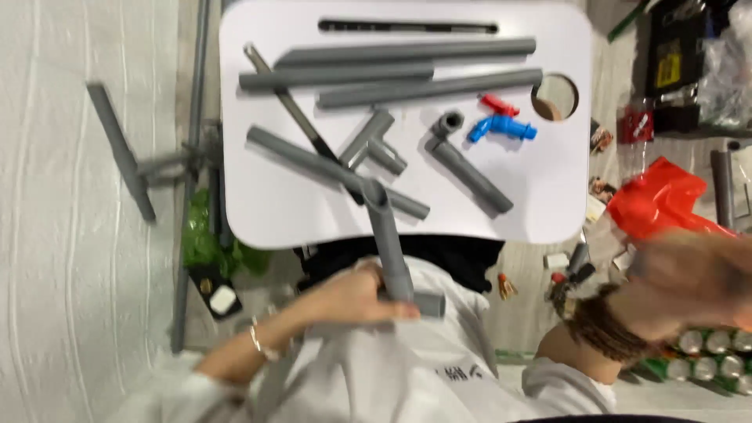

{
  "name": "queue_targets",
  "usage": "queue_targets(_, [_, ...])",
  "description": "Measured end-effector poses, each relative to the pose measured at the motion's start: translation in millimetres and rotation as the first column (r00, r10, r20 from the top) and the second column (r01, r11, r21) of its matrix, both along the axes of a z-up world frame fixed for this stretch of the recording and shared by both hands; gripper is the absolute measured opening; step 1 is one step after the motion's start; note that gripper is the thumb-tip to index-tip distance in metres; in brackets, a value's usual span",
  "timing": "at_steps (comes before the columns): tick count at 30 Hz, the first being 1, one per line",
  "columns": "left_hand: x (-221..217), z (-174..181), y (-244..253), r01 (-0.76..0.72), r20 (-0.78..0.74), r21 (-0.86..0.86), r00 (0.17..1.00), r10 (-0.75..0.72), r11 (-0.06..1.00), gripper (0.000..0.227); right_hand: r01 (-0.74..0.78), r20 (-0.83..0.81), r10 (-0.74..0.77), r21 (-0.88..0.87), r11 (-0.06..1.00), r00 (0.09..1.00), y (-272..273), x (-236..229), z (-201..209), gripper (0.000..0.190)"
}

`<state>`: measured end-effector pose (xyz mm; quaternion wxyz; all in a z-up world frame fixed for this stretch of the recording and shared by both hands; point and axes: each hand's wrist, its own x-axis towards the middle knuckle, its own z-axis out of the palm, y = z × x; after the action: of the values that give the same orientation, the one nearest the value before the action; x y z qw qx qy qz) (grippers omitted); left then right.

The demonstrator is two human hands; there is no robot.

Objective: Assembling and modifying PVC pipe segments and connectors on a small table.

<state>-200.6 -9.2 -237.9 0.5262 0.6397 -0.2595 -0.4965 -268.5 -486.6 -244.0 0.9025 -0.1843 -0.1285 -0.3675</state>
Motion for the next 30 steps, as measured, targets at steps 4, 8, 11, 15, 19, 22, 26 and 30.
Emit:
queue_targets(4, [41,35,0,-0.217,0.130,0.035,0.969,0.211,0.975,0.034,-0.378,-0.528,-0.552,-0.849,0.370,0.646,115,64,63,0.009])
queue_targets(8, [52,31,3,-0.327,0.222,-0.002,0.921,0.319,0.945,0.023,-0.543,-0.313,-0.753,-0.837,-0.070,0.579,114,80,39,0.024])
queue_targets(11, [55,25,8,-0.353,0.238,0.052,0.913,0.331,0.934,0.030,-0.541,-0.188,-0.806,-0.820,-0.186,0.562,110,81,25,0.031])
queue_targets(15, [60,14,7,-0.398,0.103,-0.081,0.909,0.405,0.914,0.022,-0.570,-0.038,-0.858,-0.762,-0.307,0.513,113,82,10,0.030])
queue_targets(19, [59,-4,-2,-0.425,0.165,-0.233,0.869,0.466,0.875,0.036,-0.633,0.071,-0.868,-0.656,-0.411,0.491,119,80,0,0.036])
queue_targets(22, [54,-24,-5,-0.515,0.151,-0.266,0.812,0.563,0.815,0.044,-0.667,0.101,-0.878,-0.610,-0.427,0.469,118,80,-5,0.039])
queue_targets(26, [44,-41,-2,-0.611,0.130,-0.252,0.747,0.652,0.751,0.047,-0.675,0.109,-0.866,-0.582,-0.453,0.488,125,79,0,0.037])
queue_targets(30, [35,-47,-3,-0.656,0.073,-0.258,0.719,0.691,0.709,0.051,-0.693,0.007,-0.869,-0.600,-0.400,0.495,134,79,5,0.045])
